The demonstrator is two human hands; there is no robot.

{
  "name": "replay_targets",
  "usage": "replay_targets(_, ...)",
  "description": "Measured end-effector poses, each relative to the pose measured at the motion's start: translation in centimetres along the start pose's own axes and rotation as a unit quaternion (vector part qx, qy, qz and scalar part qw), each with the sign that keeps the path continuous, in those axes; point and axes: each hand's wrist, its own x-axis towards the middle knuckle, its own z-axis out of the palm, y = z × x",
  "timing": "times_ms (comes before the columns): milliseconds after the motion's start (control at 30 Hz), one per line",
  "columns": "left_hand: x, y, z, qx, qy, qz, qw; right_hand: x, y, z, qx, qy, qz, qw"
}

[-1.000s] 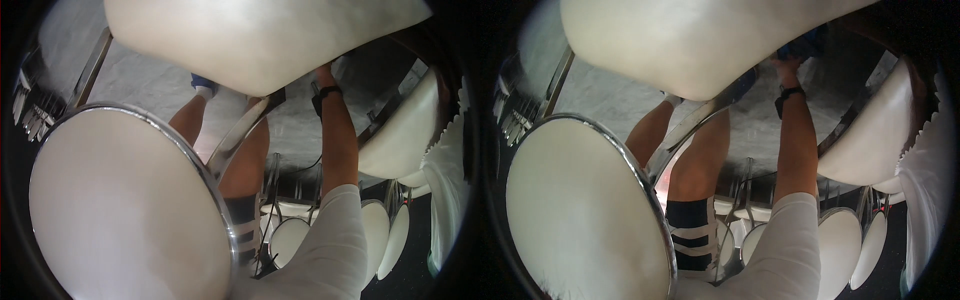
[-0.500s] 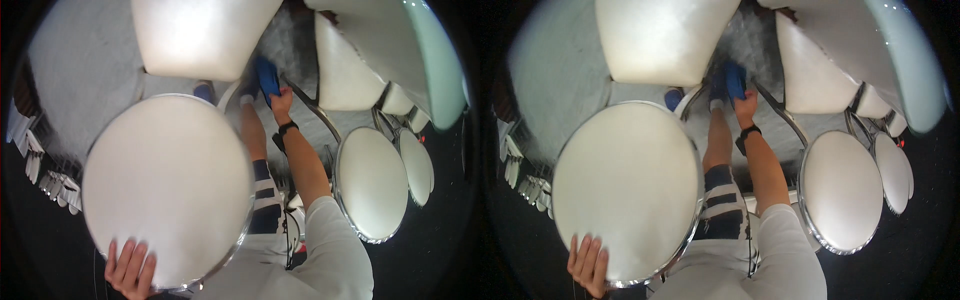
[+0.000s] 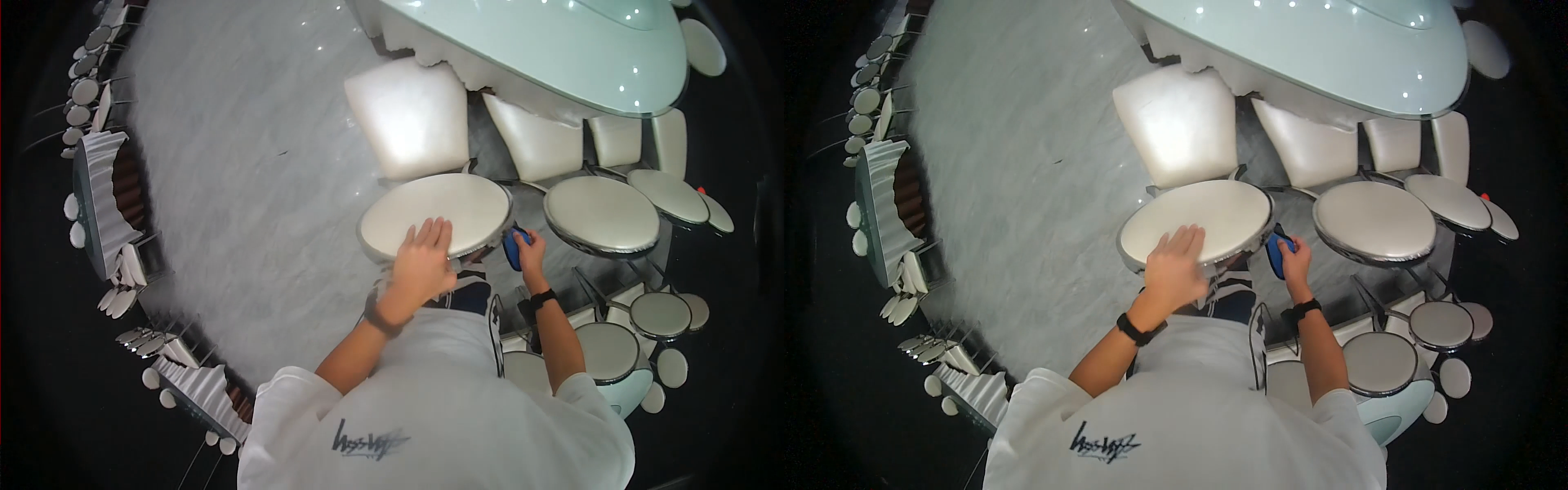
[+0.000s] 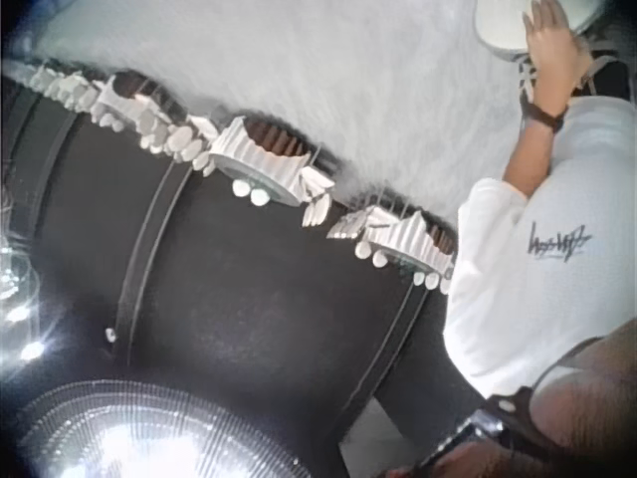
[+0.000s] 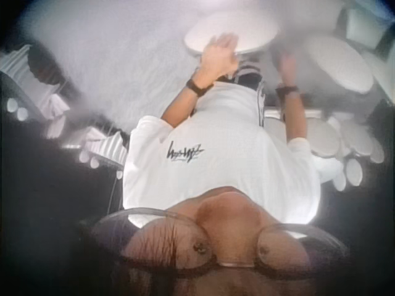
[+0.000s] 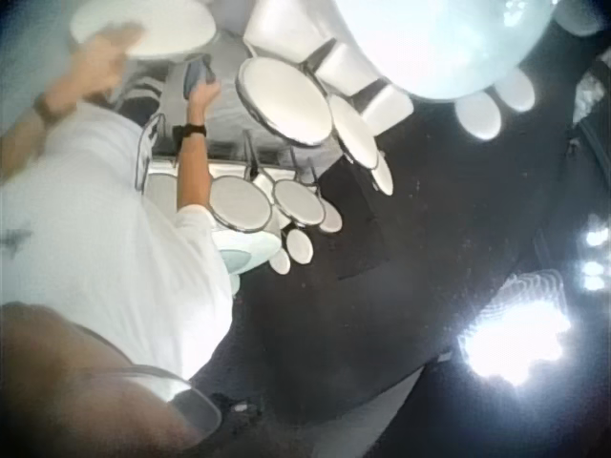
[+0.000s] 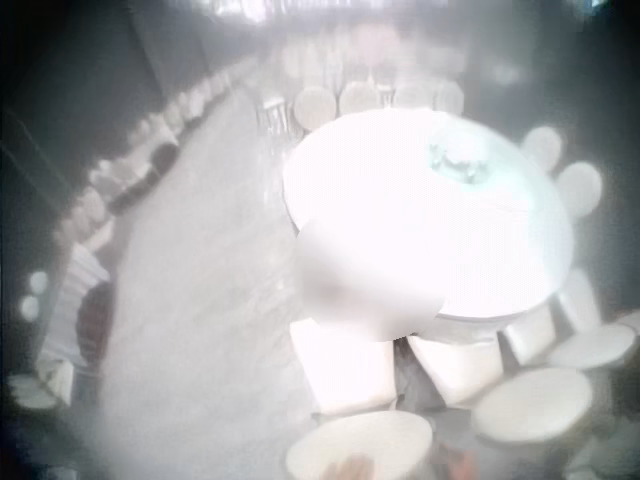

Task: The person wipes tables and chair seats with a cloth, then pushes the chairs into place around the dining tables.

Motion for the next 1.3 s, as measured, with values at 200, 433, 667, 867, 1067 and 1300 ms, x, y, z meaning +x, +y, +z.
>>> replay_targets(200, -0.2, -0.1, 0.3, -0.007, 0.016, 0.023, 1.0, -5.7, 0.4, -7.2, -0.045, 0.08, 0.006, 0.996)
replay_targets(433, 0.4, -0.3, -0.1, 0.026, -0.024, -0.001, 0.999, -6.0, 0.4, -13.4, 0.002, 0.082, -0.063, 0.995)
replay_targets(667, -0.8, -1.2, 2.0, 0.042, 0.023, 0.006, 0.999, -5.0, -9.5, -15.1, -0.12, 0.017, -0.258, 0.958)
replay_targets(867, -0.5, 1.2, 0.6, 0.1, -0.099, -0.057, 0.988, -3.3, -16.3, -14.2, -0.262, 0.055, -0.385, 0.883)
replay_targets(1067, 2.4, 5.8, -3.8, -0.183, -0.193, 0.054, 0.962, -2.4, -23.5, -14.4, -0.092, 0.095, -0.44, 0.888)
replay_targets(1300, 11.2, 12.6, -6.3, -0.309, 0.003, 0.145, 0.94, -3.7, -32.5, -12.7, -0.026, -0.129, -0.502, 0.855)
